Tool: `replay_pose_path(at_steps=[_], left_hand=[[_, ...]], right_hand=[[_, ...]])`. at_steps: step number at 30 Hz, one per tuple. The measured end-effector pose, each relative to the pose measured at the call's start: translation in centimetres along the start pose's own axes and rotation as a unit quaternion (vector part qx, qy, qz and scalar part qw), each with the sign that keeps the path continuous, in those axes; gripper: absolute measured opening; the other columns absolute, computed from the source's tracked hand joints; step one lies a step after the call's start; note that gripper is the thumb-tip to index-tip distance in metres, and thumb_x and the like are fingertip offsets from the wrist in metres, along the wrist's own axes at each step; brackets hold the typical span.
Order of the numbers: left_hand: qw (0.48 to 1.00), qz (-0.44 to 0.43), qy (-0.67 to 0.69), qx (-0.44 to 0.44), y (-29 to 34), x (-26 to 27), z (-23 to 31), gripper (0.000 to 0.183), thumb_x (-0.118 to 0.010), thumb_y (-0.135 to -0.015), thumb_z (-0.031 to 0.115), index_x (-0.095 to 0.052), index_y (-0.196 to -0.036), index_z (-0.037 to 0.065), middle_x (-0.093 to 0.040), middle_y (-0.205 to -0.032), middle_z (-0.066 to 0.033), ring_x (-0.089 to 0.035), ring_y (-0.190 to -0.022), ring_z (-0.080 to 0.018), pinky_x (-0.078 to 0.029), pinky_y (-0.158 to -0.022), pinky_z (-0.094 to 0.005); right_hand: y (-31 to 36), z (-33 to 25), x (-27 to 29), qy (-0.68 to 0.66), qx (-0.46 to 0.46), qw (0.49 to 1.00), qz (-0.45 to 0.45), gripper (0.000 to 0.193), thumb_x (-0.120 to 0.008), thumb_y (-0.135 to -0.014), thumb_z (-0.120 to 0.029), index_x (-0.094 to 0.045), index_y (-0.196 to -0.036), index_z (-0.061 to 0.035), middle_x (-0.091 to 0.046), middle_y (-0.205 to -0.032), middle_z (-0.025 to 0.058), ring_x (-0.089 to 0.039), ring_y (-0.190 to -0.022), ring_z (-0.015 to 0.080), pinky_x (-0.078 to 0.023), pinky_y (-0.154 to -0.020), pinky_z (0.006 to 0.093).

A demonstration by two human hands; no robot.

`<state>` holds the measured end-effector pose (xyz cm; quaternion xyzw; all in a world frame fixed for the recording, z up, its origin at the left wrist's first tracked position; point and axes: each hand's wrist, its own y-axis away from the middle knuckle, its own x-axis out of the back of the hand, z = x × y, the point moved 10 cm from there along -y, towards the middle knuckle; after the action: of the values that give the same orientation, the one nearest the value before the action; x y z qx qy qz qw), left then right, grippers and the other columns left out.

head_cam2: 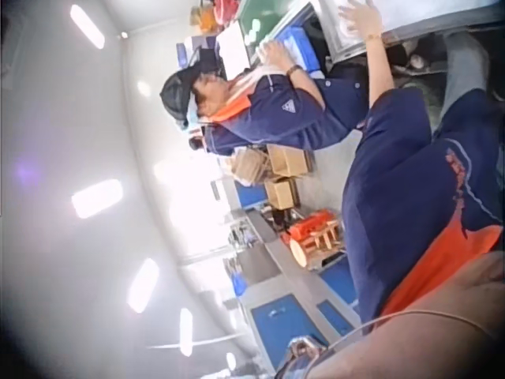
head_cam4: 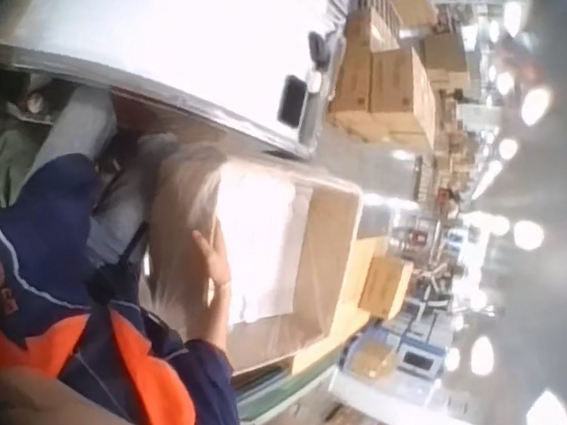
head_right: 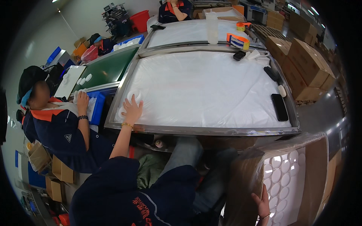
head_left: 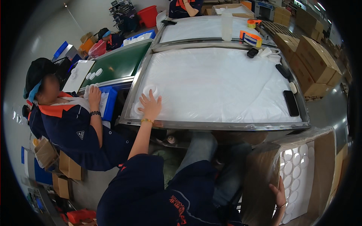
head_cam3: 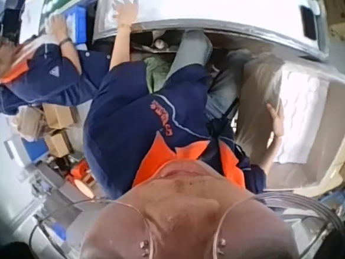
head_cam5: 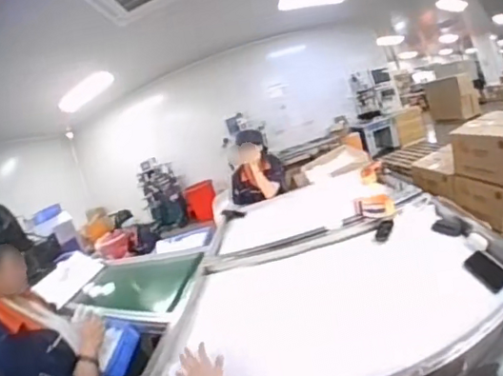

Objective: The person sorts white plastic lids from a workbench and packs them into a cardboard box by hand.

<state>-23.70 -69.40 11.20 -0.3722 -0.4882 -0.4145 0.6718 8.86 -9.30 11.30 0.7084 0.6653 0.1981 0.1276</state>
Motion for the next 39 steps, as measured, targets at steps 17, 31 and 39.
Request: replay_pose_path(at_steps=[17,31,39], left_hand=[[0.856,-0.011,0.32,-0.406,6.7,-1.6,30.0,0.018,-0.065,-0.075,0.003,-0.058,-0.091,0.002,-0.055,-0.116,-0.0177,-0.049,-0.114,-0.0355,-0.04,-0.097,-0.0406],[0.846,0.008,0.159,-0.508,7.9,-6.3,34.3,0.042,-0.064,-0.08,0.01,-0.053,-0.119,0.0,-0.055,-0.121,-0.0143,-0.049,-0.112,-0.0325,-0.04,-0.092,-0.0441],[0.848,-0.06,0.127,-0.511,7.2,-4.5,36.6,0.019,-0.061,-0.079,0.006,-0.056,-0.097,0.002,-0.062,-0.095,-0.0153,-0.057,-0.09,-0.0346,-0.046,-0.078,-0.0428]], right_hand=[[-0.2,0.8,2.4,0.143,0.02,0.99,0.01,0.071,-0.062,-0.087,-0.039,-0.033,-0.14,-0.0012,-0.045,-0.134,0.0181,-0.044,-0.124,0.0266,-0.034,-0.103,0.0339],[-0.8,2.0,1.9,0.131,0.013,0.99,-0.056,0.075,-0.057,-0.088,-0.05,-0.031,-0.141,-0.002,-0.045,-0.134,0.015,-0.045,-0.121,0.0231,-0.036,-0.1,0.0326],[-7.7,3.7,25.2,0.386,0.036,0.838,0.384,0.051,-0.061,-0.086,-0.036,-0.052,-0.124,-0.004,-0.054,-0.124,0.0146,-0.049,-0.119,0.0273,-0.042,-0.097,0.0395]])
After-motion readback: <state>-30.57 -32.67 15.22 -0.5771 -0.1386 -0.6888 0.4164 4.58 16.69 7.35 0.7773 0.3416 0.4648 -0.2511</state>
